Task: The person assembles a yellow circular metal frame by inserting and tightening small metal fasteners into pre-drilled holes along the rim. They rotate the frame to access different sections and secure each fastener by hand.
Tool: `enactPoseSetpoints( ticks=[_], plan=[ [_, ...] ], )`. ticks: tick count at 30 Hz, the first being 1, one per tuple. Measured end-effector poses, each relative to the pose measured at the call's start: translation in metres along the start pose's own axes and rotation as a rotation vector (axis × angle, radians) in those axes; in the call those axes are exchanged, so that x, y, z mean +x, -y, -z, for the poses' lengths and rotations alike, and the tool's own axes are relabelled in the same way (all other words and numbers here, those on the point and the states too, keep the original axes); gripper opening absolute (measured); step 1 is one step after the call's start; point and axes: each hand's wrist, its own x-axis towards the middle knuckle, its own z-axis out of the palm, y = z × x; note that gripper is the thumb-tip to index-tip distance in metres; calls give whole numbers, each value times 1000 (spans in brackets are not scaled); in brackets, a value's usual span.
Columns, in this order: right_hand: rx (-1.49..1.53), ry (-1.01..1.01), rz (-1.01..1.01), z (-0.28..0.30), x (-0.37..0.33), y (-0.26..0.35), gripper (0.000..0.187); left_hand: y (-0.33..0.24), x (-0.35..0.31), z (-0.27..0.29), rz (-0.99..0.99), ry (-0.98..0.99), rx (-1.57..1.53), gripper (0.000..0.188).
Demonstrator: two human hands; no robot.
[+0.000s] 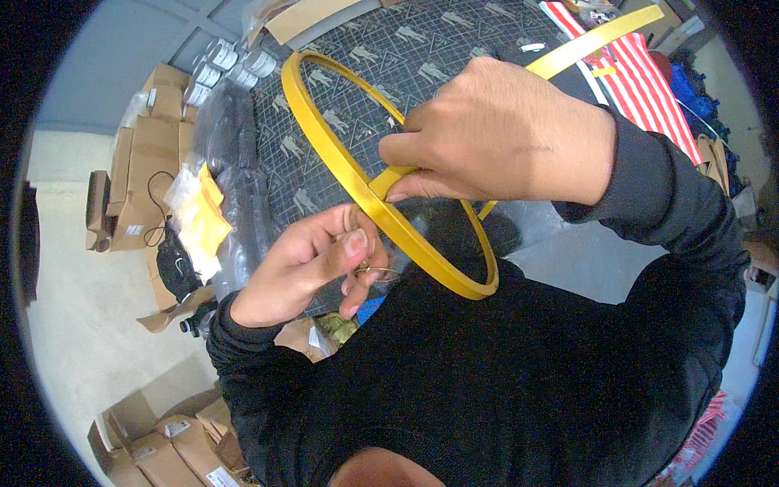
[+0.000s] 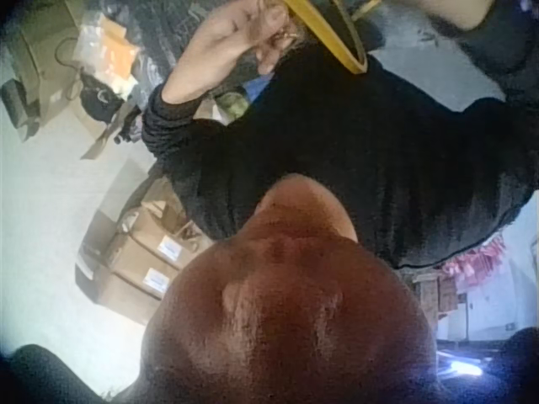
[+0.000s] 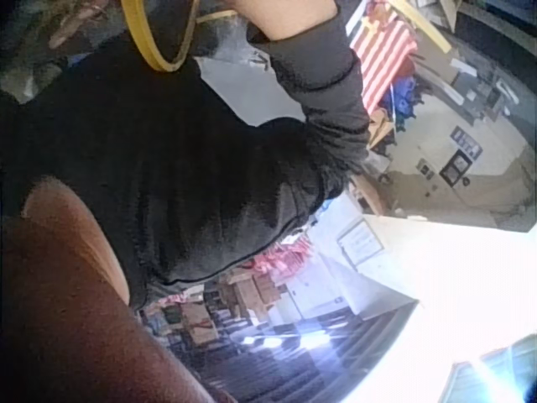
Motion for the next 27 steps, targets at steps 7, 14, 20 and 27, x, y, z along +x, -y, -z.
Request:
enactPoseSetpoints(
  ticks=[7, 14, 20, 27],
  plan=[
    [-3, -12, 1, -2, 1, -1, 35, 8, 1, 6, -48, -75, 424, 27],
    [-32, 58, -76, -2, 0, 8, 32, 12, 6, 1, -220, -212, 766, 24],
    [-34, 87, -102, -1, 2, 10, 31, 16, 6, 4, -294, -260, 879, 24],
    [-49, 100, -115, 0, 2, 11, 31, 29, 14, 3, -481, -384, 1018, 25]
  ],
)
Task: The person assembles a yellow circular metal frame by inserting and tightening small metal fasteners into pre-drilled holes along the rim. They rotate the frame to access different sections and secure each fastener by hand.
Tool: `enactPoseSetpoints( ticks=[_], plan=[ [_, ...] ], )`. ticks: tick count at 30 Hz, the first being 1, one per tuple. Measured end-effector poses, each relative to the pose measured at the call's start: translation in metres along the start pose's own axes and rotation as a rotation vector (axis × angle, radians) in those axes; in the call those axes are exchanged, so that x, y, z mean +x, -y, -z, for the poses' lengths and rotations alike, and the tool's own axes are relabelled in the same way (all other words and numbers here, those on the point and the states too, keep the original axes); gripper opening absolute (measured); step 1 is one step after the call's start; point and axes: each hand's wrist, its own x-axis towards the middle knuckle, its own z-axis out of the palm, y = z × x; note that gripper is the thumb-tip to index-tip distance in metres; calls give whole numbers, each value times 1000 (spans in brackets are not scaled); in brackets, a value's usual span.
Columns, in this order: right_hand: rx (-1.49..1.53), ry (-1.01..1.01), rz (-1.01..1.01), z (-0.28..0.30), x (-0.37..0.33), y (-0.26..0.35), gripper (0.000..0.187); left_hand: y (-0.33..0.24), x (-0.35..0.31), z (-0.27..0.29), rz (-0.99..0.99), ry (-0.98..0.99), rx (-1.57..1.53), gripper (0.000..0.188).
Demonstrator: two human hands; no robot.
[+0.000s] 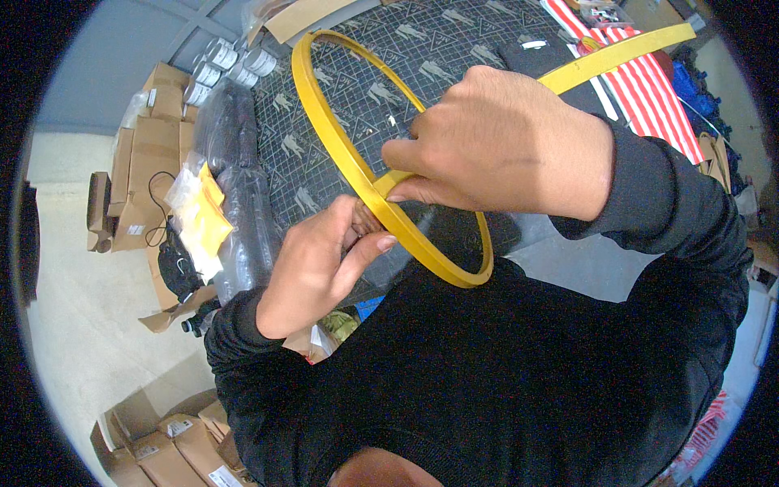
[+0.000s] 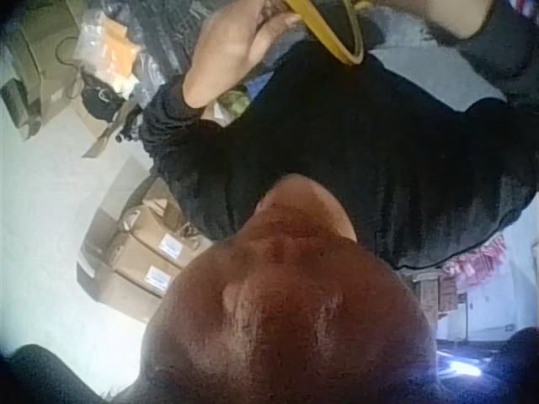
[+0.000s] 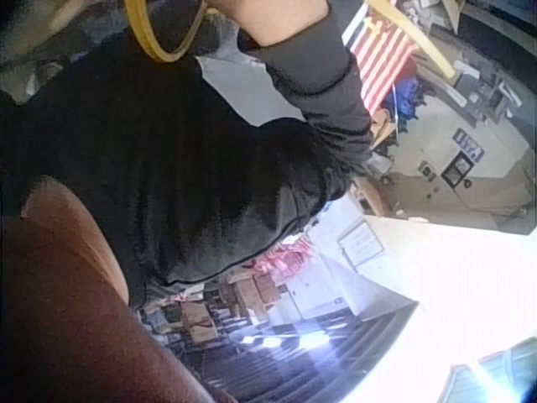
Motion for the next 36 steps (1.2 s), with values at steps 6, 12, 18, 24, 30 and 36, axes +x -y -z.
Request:
enactPoseSetpoints(
  ticks=[6, 12, 18, 24, 30, 36],
  plan=[
    [20, -21, 34, -2, -5, -4, 29, 9, 8, -3, -149, -34, 60, 27],
    [10, -125, 28, -3, -10, -6, 31, 12, 20, 9, 126, 172, -139, 20],
    [318, -120, -147, 3, -10, -9, 45, 29, 26, -8, 84, 123, -419, 26],
    [839, 452, -299, 24, 19, -19, 56, 24, 33, -17, 63, 94, -405, 35],
    [943, 491, -286, 21, 19, -21, 51, 17, 32, -23, 33, 30, -525, 35],
    [942, 488, -330, 18, 16, -20, 51, 23, 31, -23, 104, 186, -740, 34]
  ],
)
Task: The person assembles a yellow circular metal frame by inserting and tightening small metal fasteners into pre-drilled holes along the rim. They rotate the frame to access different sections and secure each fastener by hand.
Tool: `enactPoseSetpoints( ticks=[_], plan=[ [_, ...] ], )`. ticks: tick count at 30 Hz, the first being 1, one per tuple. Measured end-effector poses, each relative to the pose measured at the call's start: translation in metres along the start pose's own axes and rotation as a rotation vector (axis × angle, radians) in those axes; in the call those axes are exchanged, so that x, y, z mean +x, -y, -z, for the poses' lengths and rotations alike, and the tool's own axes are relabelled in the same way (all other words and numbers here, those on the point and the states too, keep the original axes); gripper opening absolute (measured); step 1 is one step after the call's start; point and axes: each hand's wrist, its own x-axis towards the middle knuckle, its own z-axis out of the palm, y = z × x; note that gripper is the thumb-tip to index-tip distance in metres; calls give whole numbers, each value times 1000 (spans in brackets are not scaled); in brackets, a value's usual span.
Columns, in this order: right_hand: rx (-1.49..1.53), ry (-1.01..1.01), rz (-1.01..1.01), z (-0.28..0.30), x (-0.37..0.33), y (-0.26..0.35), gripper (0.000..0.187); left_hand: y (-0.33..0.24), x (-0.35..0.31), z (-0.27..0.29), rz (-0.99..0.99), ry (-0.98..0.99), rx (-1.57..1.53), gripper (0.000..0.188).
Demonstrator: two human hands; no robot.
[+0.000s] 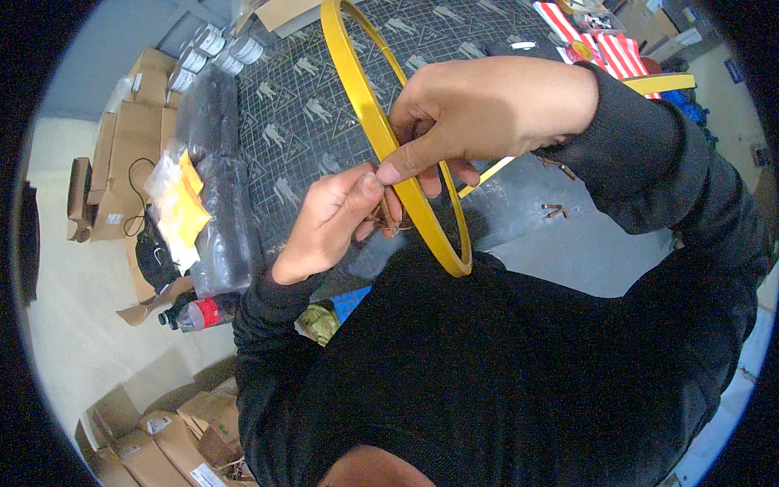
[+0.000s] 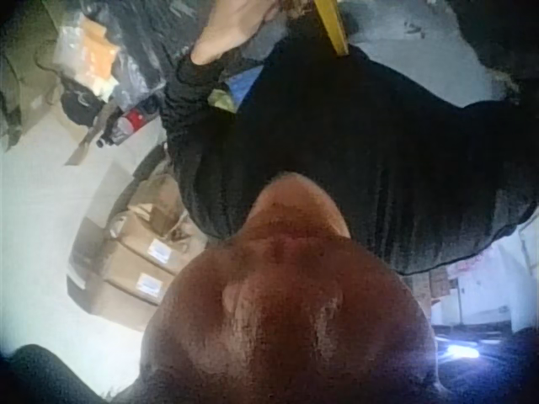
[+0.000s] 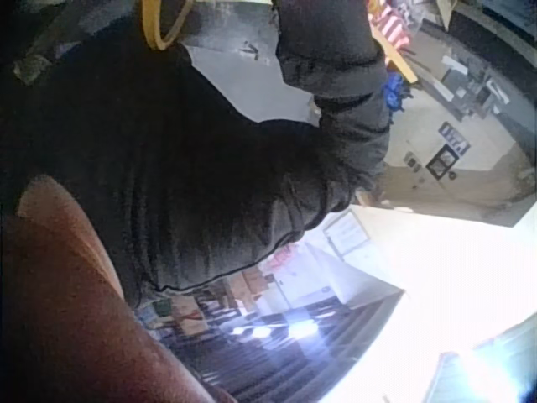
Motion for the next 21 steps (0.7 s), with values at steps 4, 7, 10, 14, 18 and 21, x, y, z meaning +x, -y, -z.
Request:
enactPoseSetpoints(
  ticks=[4, 7, 10, 14, 18, 21],
  plan=[
    [21, 20, 41, -2, 2, 1, 49, 10, -4, 2, -149, 49, 72, 38],
    [42, 7, 50, -7, 0, 0, 48, 9, -8, -8, -70, 15, -23, 44],
    [29, -14, 34, -8, 0, 2, 47, 1, -14, -13, 106, -15, -267, 42],
    [45, -30, 45, -13, 0, 1, 45, 4, -18, -12, 181, 16, -464, 39],
    [70, -37, 72, -16, 0, -2, 42, 11, -22, -27, 112, -53, -509, 33],
    [86, -44, 66, -18, -4, -1, 40, 17, -27, -14, 213, -42, -1253, 28]
  ],
)
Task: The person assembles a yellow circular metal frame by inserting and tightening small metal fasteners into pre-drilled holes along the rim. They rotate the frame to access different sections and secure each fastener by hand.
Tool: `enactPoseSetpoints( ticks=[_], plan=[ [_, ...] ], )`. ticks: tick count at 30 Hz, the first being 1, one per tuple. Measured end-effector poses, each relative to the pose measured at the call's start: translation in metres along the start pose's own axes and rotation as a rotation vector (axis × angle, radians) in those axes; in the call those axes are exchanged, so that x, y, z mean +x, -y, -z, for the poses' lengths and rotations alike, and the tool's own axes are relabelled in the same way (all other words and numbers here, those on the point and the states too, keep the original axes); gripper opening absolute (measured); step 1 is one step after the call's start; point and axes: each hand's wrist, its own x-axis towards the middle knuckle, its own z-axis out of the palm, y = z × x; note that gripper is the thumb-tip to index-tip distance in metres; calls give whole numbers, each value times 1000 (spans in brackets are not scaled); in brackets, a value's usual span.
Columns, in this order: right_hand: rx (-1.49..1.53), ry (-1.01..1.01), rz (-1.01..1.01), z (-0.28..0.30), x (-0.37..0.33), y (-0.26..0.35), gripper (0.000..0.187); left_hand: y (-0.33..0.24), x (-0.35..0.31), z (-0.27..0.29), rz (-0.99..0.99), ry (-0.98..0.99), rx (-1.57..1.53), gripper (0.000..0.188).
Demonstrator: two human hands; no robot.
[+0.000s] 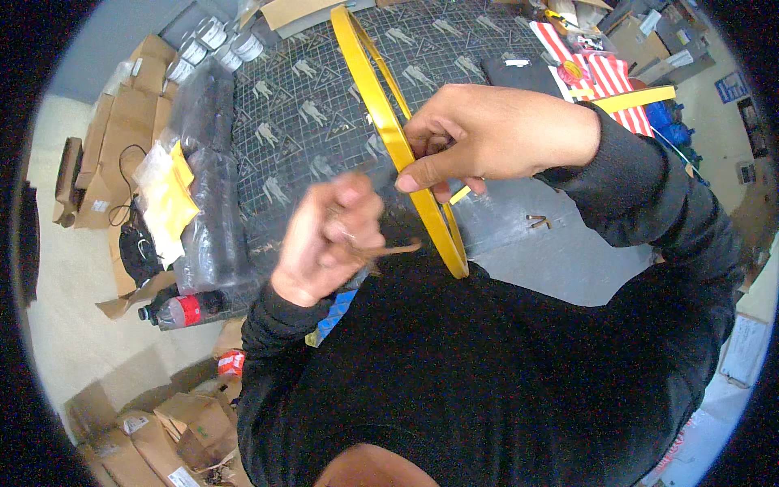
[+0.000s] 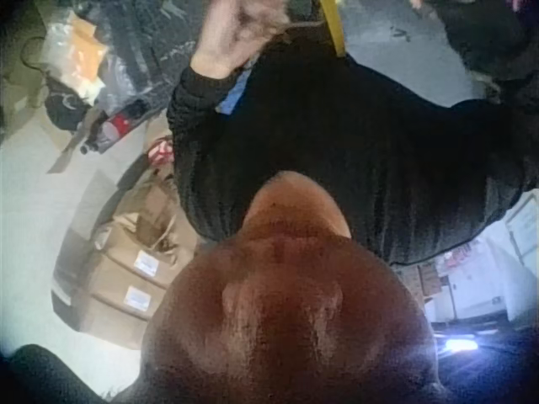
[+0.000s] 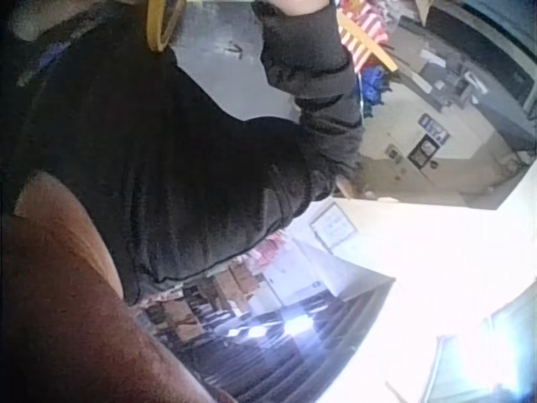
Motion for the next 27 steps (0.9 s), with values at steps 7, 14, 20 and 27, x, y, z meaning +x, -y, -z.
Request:
enactPoseSetpoints(
  ticks=[7, 14, 20, 27],
  plan=[
    [-156, 200, 33, 32, -17, 5, 38, -34, 17, 76, -687, -321, 807, 32],
    [-173, 9, 263, 47, -17, -24, 45, 8, 90, 205, -568, -471, 1117, 43],
    [-95, 41, 137, 54, -17, -23, 48, 32, 125, 234, -424, -506, 830, 38],
    [-224, -246, 117, 51, -24, -27, 50, 57, 174, 261, -358, -439, 756, 51]
  ],
)
